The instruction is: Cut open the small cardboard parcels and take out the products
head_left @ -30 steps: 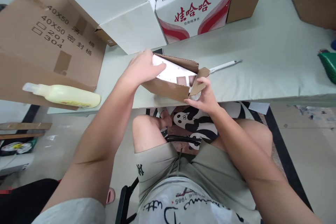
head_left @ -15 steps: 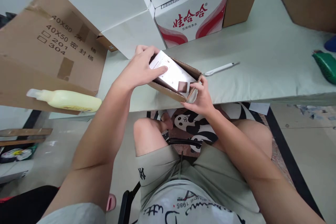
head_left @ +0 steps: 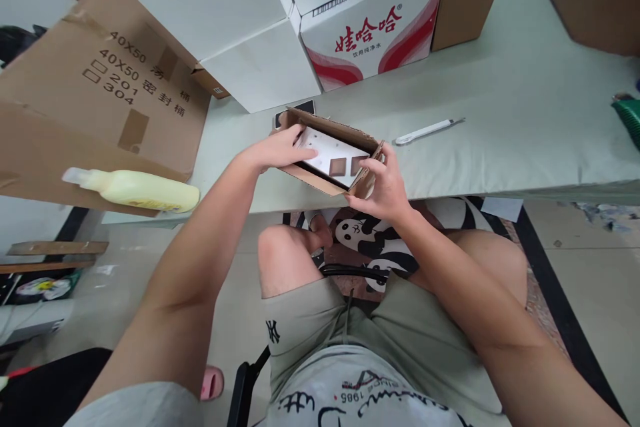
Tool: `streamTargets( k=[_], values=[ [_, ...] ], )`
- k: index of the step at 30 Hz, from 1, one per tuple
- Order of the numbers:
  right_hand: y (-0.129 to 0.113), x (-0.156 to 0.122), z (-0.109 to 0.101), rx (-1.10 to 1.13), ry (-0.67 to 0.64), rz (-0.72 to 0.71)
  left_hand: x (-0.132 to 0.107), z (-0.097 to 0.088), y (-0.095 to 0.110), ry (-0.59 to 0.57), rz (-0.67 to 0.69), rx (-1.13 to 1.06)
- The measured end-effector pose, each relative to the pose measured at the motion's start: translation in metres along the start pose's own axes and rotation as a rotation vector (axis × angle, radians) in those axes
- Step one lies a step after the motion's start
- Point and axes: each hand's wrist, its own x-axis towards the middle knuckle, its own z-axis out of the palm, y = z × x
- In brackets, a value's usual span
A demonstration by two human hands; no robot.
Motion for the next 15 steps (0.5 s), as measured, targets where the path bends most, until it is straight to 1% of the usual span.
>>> streamTargets(
  k=[2, 4, 6, 8, 9, 12, 15],
  values=[
    [0.002, 0.001, 0.000, 0.003, -0.007, -0.004, -0.002, 0.000, 0.015, -0.008, -0.006, 0.132],
    [0.003, 0.003, 0.000, 0.002, -0.011, -0.010, -0.006, 0.000, 0.034, 0.004, 0.002, 0.237],
    [0.003, 0.004, 0.000, 0.018, 0.013, -0.033, -0.008, 0.000, 0.055, -0.018, 0.045, 0.253],
    [0.002, 0.005, 0.001, 0.043, 0.054, -0.056, -0.007, 0.000, 0.072, -0.090, 0.084, 0.219],
    [0.001, 0.006, 0.001, 0.052, 0.070, -0.061, -0.006, -0.001, 0.078, -0.122, 0.082, 0.210],
    [-0.001, 0.006, 0.000, 0.057, 0.077, -0.052, 0.003, -0.003, 0.087, -0.164, 0.023, 0.256],
    [0.000, 0.005, 0.000, 0.044, 0.030, -0.007, 0.010, -0.005, 0.087, -0.186, 0.010, 0.302]
  ],
)
